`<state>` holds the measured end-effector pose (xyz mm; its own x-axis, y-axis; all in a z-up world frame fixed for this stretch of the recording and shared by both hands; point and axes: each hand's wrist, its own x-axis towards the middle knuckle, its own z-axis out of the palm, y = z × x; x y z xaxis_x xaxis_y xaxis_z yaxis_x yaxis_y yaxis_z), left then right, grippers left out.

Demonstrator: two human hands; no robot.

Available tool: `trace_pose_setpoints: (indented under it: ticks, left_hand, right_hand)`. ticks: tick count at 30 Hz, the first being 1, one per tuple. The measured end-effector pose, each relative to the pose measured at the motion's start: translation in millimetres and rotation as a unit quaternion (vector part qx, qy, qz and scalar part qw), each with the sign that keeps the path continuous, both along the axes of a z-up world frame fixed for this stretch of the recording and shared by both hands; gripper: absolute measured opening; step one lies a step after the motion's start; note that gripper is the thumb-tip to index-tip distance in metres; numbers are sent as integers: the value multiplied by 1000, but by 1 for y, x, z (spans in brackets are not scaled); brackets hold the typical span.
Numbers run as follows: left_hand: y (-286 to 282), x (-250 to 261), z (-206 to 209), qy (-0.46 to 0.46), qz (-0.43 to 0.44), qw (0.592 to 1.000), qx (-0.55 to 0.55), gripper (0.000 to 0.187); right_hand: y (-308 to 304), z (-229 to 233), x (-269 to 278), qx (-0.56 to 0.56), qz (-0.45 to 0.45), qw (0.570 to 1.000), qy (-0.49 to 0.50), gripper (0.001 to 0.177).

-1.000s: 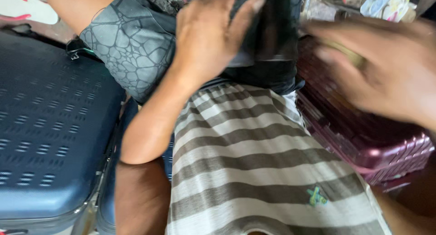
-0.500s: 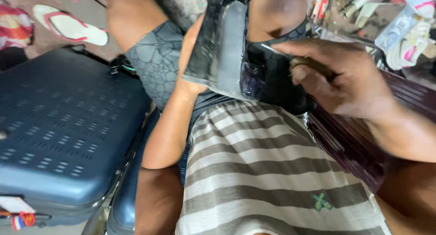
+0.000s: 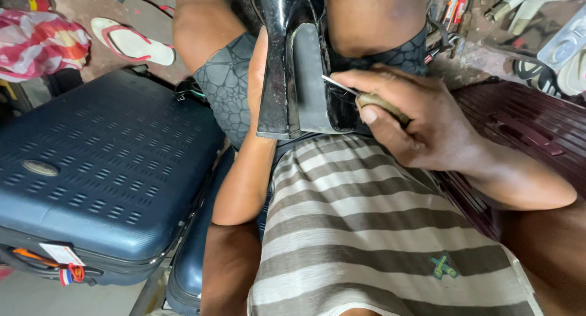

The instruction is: The person holds a black high-heeled shoe and uses a small metal tool to scrape and pry at the heel and sole areas. The person repeatedly adjusts the shoe and applies the tool to different parts of the heel and sole.

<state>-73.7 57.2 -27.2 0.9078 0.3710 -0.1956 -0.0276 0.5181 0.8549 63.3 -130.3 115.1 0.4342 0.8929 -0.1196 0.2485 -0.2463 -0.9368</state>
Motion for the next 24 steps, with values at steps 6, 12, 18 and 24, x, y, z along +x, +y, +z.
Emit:
trace_pose_setpoints:
  ticks: [6,12,18,24]
  left_hand:
    - [-3,-2,-17,10,48,999,-18,61]
    - [-3,-5,-16,-31,49,998,-16,65]
    - [-6,-2,-6,-3,46,999,8,63]
    - [-10,1,0,-5,47,996,-74,56]
  right_hand:
    - [4,4,-5,-10,-14,1000,7,41]
    - [5,3,-5,-13,-23,1000,17,41]
    - [5,2,-6,-12,-28,999,11,38]
    - [4,0,-7,1,-40,999,-8,36]
